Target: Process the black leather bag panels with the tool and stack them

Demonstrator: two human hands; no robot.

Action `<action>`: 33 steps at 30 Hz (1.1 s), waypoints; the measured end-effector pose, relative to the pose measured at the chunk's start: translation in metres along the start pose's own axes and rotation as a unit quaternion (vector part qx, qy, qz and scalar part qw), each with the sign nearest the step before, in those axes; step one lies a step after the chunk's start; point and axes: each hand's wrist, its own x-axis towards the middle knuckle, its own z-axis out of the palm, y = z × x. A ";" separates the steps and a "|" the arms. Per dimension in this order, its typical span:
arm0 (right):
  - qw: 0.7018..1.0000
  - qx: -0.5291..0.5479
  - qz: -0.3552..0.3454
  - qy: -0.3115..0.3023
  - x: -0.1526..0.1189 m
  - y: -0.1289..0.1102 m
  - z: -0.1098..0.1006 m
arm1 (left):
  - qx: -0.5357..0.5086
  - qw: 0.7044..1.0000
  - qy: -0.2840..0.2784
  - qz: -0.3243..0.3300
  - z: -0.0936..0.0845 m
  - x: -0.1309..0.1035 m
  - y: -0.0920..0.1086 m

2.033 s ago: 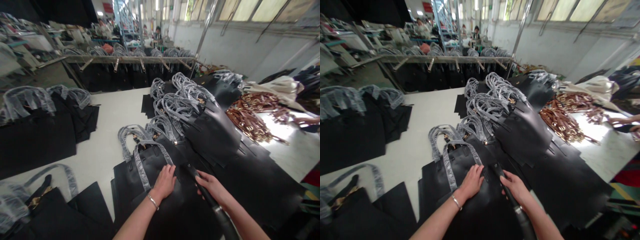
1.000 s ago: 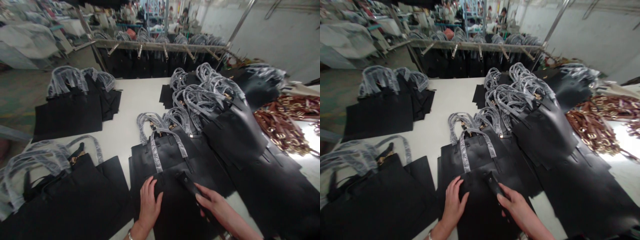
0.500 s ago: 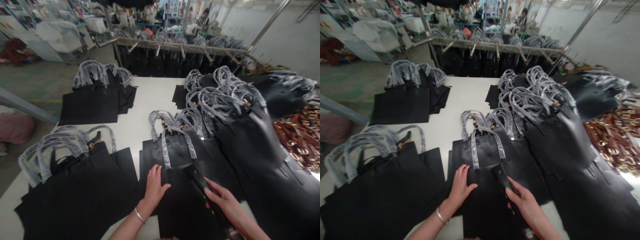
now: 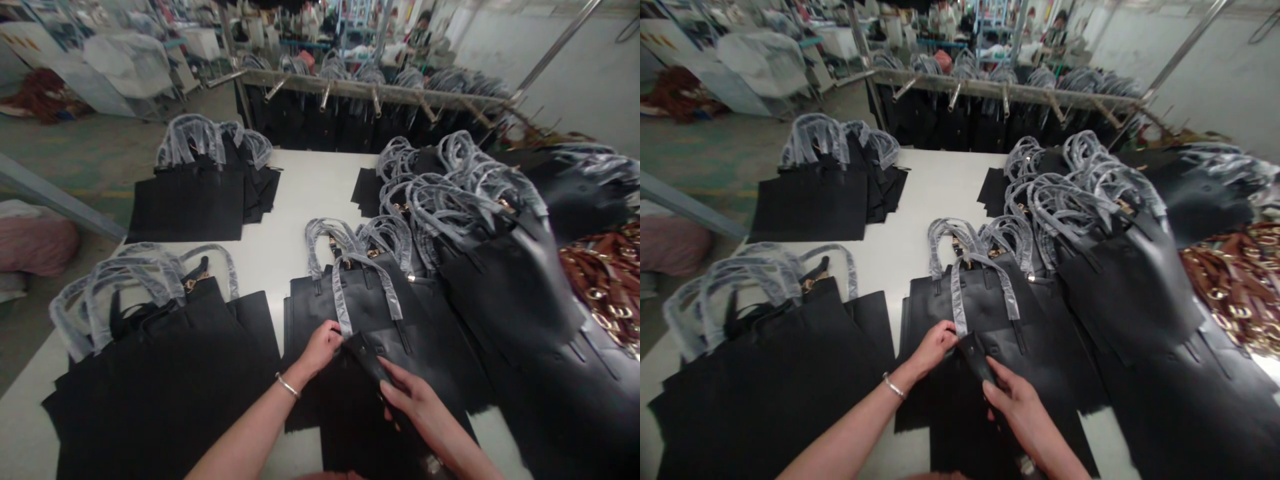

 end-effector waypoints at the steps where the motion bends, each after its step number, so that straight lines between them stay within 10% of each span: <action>1: 1.000 0.001 -0.007 0.005 -0.001 -0.002 0.001 | -0.030 1.000 0.000 -0.009 0.002 0.000 -0.001; 22: 0.999 -0.014 0.007 0.029 -0.004 -0.011 -0.013 | -0.205 0.976 -0.015 -0.074 0.014 -0.007 0.008; 29: 0.994 -0.021 0.040 0.095 -0.020 0.000 -0.063 | -0.101 0.961 -0.214 -0.142 0.000 0.006 0.028; 33: 0.993 -0.010 0.037 0.109 -0.031 0.014 -0.077 | -0.084 0.961 -0.214 -0.156 0.012 0.034 0.032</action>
